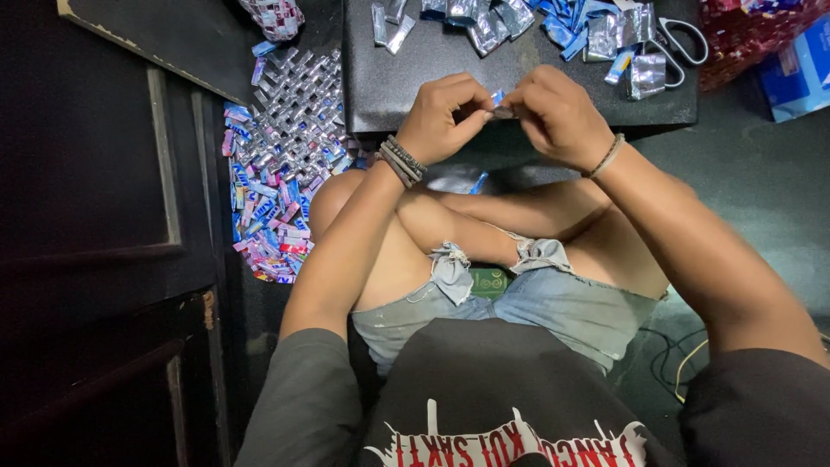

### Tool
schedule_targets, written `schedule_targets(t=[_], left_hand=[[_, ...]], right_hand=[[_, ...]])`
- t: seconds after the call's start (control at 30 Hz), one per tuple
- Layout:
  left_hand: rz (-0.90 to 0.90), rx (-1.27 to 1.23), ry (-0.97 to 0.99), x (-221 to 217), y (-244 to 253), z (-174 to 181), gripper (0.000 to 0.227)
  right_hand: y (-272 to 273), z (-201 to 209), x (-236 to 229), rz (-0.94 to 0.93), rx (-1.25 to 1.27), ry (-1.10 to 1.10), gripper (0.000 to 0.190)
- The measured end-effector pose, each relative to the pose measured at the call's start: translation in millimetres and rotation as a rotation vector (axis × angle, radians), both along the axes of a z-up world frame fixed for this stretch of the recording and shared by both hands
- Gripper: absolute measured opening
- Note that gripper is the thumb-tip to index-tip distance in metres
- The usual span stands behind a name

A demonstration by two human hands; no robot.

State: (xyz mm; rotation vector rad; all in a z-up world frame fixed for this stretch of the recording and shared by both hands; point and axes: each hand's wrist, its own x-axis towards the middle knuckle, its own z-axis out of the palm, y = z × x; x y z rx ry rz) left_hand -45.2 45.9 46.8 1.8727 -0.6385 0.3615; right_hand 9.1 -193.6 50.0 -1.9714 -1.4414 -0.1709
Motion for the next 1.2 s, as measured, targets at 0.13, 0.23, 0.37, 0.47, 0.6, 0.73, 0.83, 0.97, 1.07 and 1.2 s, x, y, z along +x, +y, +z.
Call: schedule_targets(t=[0.13,0.23,0.37,0.47,0.6,0.73,0.83,0.97,1.07,1.2], left_hand=[[-0.059,0.06,-0.028,2,6,5,0.007],[-0.127,0.133,-0.038,1,10,5,0.008],[-0.165,0.388,-0.064,1,6,-5,0.017],[-0.143,0.579,-0.195,8,3,-4,0.02],[-0.113,0.67,-0.323,21,7,2,0.026],[-0.127,0.377,-0.073,14,1,10,0.011],[-0.099,0.027,0.074,7,-3,12,0.016],[-0.079,-0.111,0.15,6,-8,16,0.011],[-0.049,-0.114,0.129,10,-15,14,0.007],[-0.004,-0.118,0.015,13,-22,15,0.007]], right_hand=[[0,10,5,0.007,-0.106,0.017,0.016],[-2,11,15,-0.032,-0.331,-0.125,0.017],[-6,10,26,0.037,-0.513,-0.361,0.006],[-9,14,28,0.047,-0.611,-0.472,0.013],[-11,7,34,0.006,-0.543,-0.112,0.011],[-18,11,33,0.015,-0.359,0.17,0.016],[-24,6,28,-0.036,-0.278,0.234,0.016],[-25,8,26,-0.075,-0.036,0.232,0.028],[-22,15,21,-0.127,0.047,0.242,0.027],[-20,13,16,-0.239,0.148,0.205,0.016]])
